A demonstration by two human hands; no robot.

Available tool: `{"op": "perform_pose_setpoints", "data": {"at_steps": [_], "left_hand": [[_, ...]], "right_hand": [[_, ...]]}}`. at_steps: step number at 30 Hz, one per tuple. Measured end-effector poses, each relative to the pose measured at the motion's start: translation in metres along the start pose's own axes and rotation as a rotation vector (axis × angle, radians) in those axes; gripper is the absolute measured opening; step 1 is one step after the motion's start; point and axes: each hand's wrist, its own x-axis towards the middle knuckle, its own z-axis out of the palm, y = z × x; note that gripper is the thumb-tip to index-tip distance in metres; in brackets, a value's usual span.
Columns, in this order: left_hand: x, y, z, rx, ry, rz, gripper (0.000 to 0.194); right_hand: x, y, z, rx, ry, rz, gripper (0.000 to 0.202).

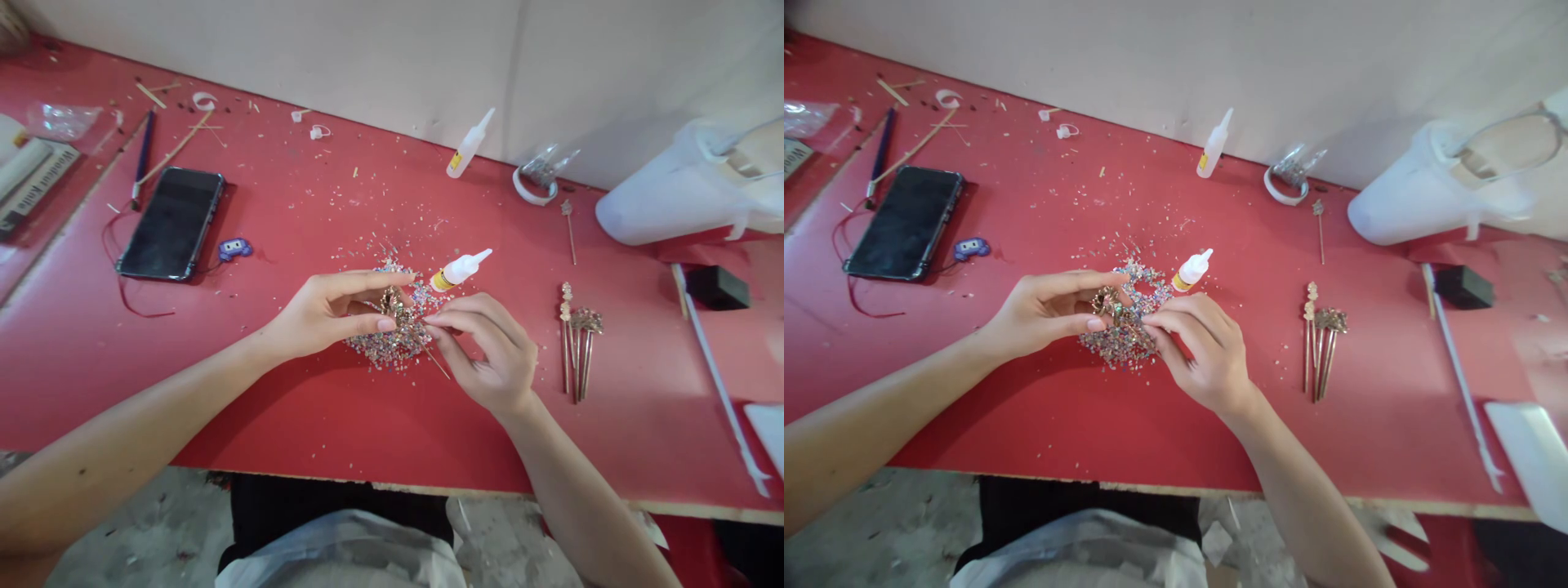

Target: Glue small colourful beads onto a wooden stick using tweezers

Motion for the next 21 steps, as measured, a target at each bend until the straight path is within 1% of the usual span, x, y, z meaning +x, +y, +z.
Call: {"op": "perform_pose_setpoints", "data": {"at_steps": [9, 21], "left_hand": [[-0.0002, -0.0002, -0.0008, 0.052, -0.004, 0.013, 0.045], [-0.0005, -0.0001, -0.0004, 0.043, -0.014, 0.016, 0.046]], "right_hand": [[-0.0002, -0.0006, 0.0011, -0.026, -0.008, 0.002, 0.023], [0.0004, -0.0012, 0.0016, -0.03, 0.013, 0.008, 0.021]]}}
